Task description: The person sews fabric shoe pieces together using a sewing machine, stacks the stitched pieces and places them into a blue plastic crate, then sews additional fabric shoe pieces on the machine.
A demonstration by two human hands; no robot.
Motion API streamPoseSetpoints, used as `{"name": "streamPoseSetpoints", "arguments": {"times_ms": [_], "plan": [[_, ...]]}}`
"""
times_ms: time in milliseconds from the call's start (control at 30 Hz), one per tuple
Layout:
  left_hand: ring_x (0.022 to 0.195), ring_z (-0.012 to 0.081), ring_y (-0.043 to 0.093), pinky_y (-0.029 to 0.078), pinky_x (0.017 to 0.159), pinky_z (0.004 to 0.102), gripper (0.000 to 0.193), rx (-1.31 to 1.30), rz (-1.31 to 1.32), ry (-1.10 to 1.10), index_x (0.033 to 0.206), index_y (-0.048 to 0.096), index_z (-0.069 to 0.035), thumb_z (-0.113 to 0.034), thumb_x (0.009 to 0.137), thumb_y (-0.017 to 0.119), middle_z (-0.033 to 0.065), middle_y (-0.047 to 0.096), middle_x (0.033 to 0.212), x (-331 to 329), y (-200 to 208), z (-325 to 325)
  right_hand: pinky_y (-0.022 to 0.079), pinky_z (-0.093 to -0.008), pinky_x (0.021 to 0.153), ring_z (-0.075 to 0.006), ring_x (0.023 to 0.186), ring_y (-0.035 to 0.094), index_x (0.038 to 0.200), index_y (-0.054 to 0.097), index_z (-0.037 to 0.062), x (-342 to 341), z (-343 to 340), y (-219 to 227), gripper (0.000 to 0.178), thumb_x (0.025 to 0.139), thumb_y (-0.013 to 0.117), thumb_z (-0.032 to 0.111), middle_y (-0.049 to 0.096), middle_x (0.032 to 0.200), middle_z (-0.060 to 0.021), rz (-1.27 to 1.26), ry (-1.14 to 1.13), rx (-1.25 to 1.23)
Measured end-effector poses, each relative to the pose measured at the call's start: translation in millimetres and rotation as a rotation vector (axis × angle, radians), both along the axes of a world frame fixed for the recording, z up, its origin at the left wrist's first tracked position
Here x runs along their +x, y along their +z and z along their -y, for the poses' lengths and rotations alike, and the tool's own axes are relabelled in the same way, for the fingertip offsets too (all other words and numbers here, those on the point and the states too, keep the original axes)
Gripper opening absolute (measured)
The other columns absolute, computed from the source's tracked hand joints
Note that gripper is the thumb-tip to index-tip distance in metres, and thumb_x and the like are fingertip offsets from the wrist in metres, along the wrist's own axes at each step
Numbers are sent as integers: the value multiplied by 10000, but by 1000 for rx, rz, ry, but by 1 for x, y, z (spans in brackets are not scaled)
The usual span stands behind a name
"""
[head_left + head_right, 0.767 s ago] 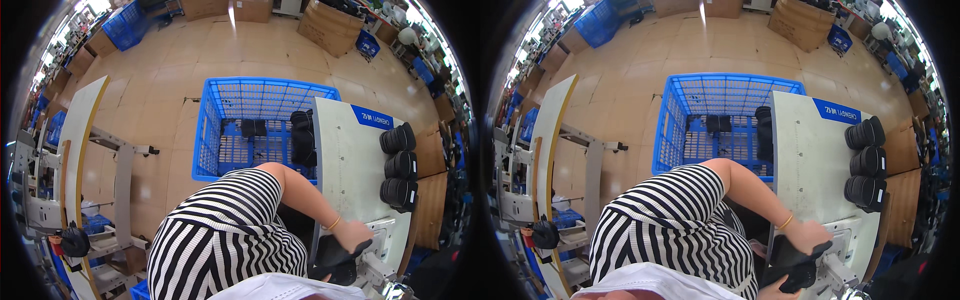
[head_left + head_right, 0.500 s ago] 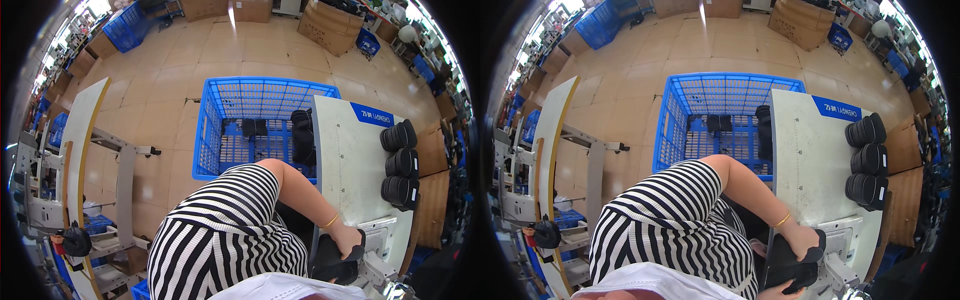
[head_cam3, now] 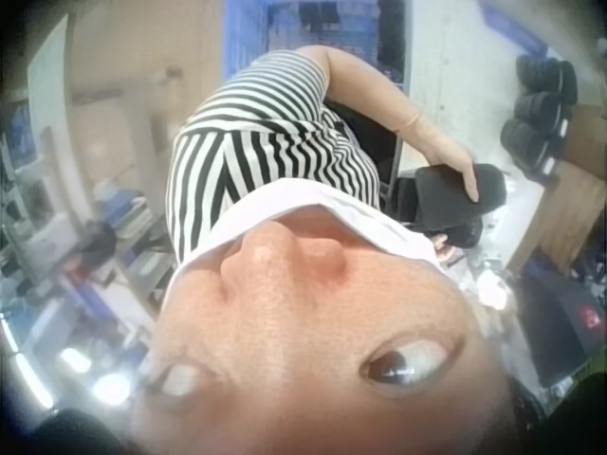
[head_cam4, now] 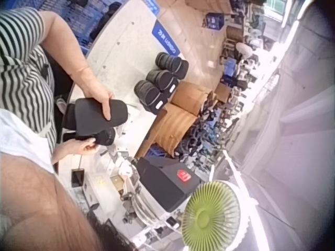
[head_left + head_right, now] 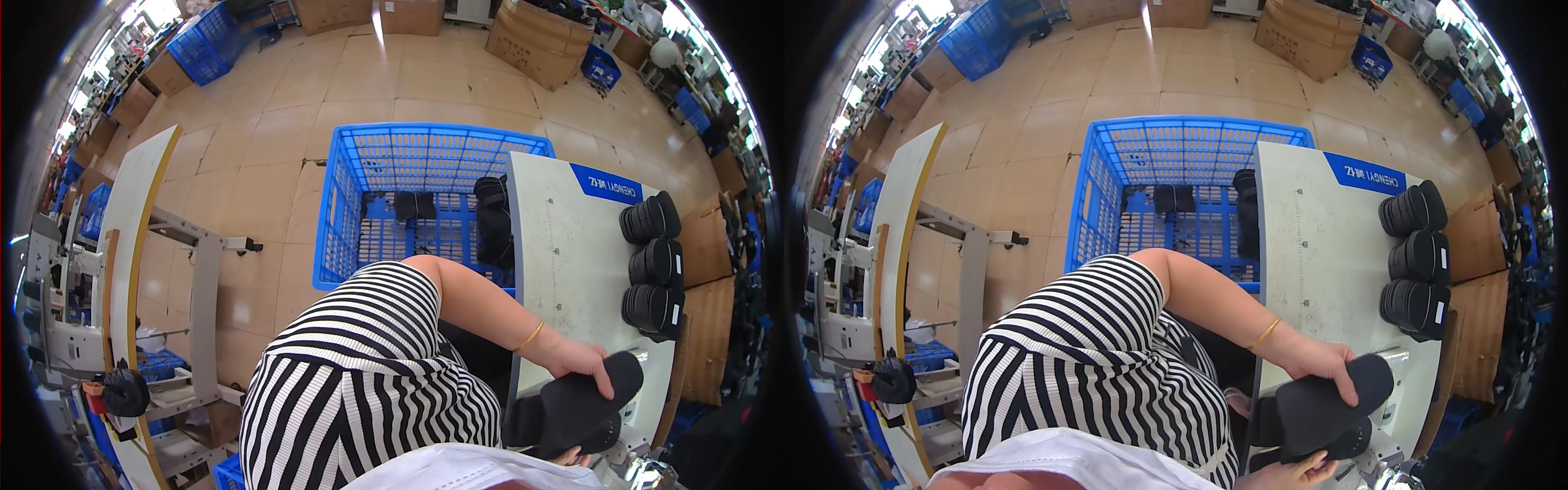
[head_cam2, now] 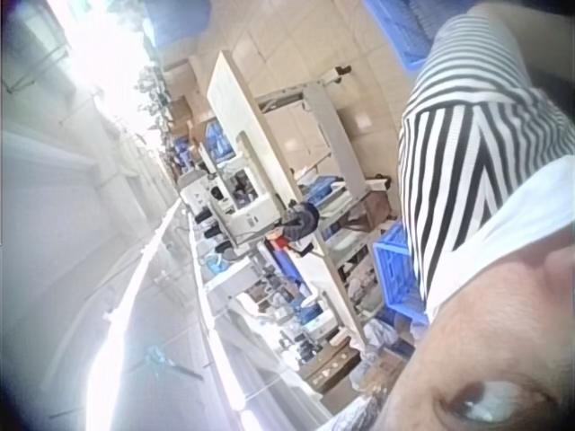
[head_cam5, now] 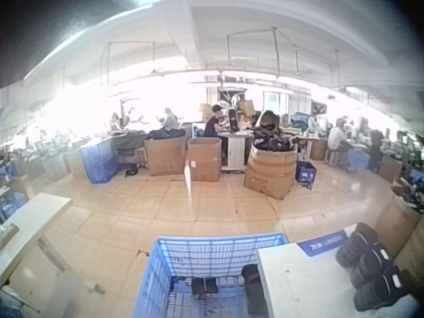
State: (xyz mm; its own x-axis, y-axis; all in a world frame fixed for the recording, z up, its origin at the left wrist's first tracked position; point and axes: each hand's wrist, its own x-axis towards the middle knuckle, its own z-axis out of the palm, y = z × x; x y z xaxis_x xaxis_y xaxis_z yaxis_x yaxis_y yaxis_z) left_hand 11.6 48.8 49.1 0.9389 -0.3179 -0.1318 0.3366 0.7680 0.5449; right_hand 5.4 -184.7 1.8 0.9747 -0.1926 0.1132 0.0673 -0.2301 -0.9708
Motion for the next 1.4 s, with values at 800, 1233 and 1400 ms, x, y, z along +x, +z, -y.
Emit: {"name": "streamPoseSetpoints", "arguments": {"times_ms": [800,1233,1400], "plan": [[810,175,685,582,733,309,212,405,167,147,1034,657,32,-3,833,714,99,701,946,22,48,33,500,-190,523,-90,710,620,940,627,-47,-35,-10,79,111,849,684,-16,582,1059,-102,70,250,303],[889,168,672,557,810,293,281,523,252,173,1051,646,20,62,790,741,101,694,995,32,54,53,562,-232,647,-122,794,688,1004,623,-60,-44,6,75,139,878,645,-6,659,928,-89,60,171,410],[893,163,671,559,813,292,303,603,353,182,1064,631,28,71,784,738,98,689,997,44,67,60,554,-235,659,-150,784,686,1076,596,-73,-39,9,83,172,937,582,27,680,936,-132,-7,214,409]]}}
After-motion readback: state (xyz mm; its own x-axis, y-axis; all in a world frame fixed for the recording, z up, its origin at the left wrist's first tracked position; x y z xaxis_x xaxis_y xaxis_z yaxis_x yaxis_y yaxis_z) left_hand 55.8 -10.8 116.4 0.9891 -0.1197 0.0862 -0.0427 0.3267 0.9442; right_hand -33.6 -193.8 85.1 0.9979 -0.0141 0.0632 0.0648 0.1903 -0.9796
